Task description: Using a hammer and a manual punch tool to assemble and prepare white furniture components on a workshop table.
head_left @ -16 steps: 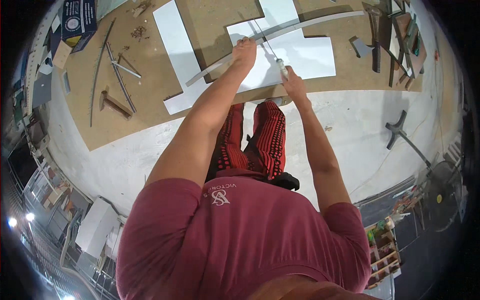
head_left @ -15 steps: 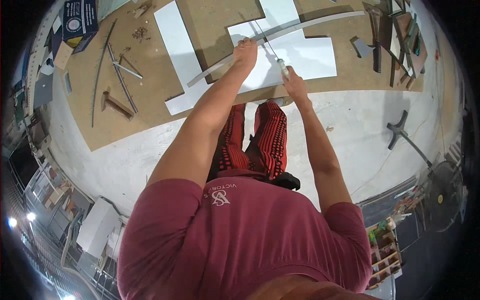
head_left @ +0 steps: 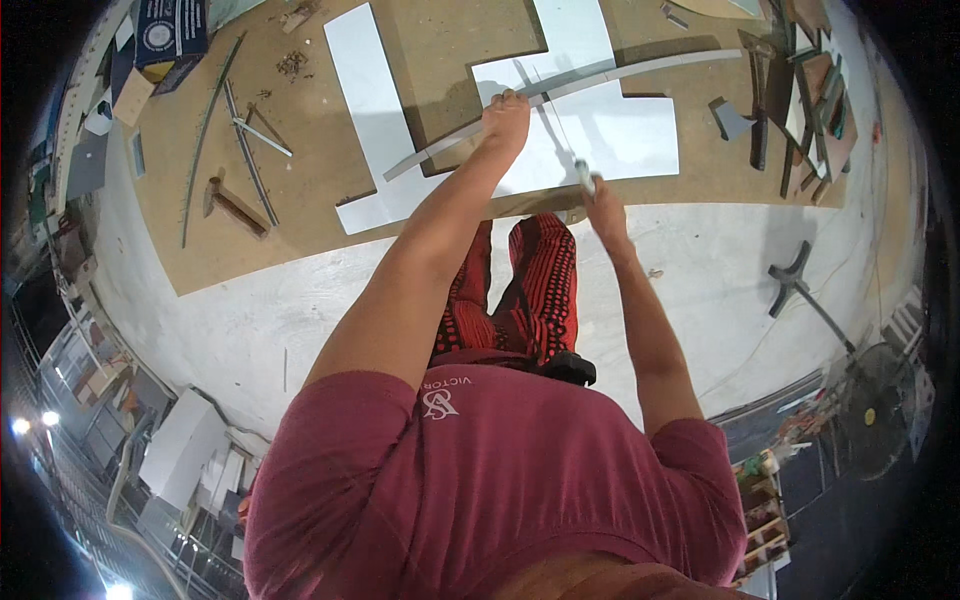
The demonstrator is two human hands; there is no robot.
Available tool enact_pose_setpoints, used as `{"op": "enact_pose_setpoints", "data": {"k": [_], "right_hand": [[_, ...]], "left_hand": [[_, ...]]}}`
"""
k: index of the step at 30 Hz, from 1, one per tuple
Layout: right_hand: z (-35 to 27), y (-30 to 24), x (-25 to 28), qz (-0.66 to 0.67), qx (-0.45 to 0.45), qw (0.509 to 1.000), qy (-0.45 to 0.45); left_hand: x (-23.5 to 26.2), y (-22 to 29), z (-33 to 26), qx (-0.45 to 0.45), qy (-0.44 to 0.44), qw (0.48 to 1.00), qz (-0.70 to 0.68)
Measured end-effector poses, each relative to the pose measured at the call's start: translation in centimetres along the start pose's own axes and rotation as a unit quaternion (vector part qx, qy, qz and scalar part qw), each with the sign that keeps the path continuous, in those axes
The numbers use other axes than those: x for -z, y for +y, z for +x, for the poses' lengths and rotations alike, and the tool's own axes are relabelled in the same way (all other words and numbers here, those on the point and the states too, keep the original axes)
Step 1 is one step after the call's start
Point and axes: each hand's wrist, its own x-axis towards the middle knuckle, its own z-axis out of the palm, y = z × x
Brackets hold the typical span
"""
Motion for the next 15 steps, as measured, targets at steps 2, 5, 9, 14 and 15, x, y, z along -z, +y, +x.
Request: {"op": "enact_pose_setpoints", "data": {"k": [2,5,9,14,15], "right_hand": [[-0.2,-0.1,0.5,-0.005,0.014,1.000,-0.011],[3.5,-2.2,1.9,0.016,0.025,1.000,-0.006],[4.4,-3.5,2.0,-0.009,0.025,1.000,-0.013],[-0.4,-0.1,0.4,0.015,0.016,1.000,-0.009],[1.3,-0.3,0.7,0.027,0.016,0.999,-0.014]], "left_hand": [[-0.4,0.0,-0.6,-0.007,0.017,1.000,-0.002],[-0.1,0.4,-0.3,-0.026,0.018,1.000,-0.001],[-0.2,0.1,-0.1,-0.020,0.013,1.000,-0.016],[-0.3,0.2,-0.7,-0.033,0.009,0.999,0.001],[-0.4,0.3,-0.9,-0.032,0.006,0.999,-0.001]]}}
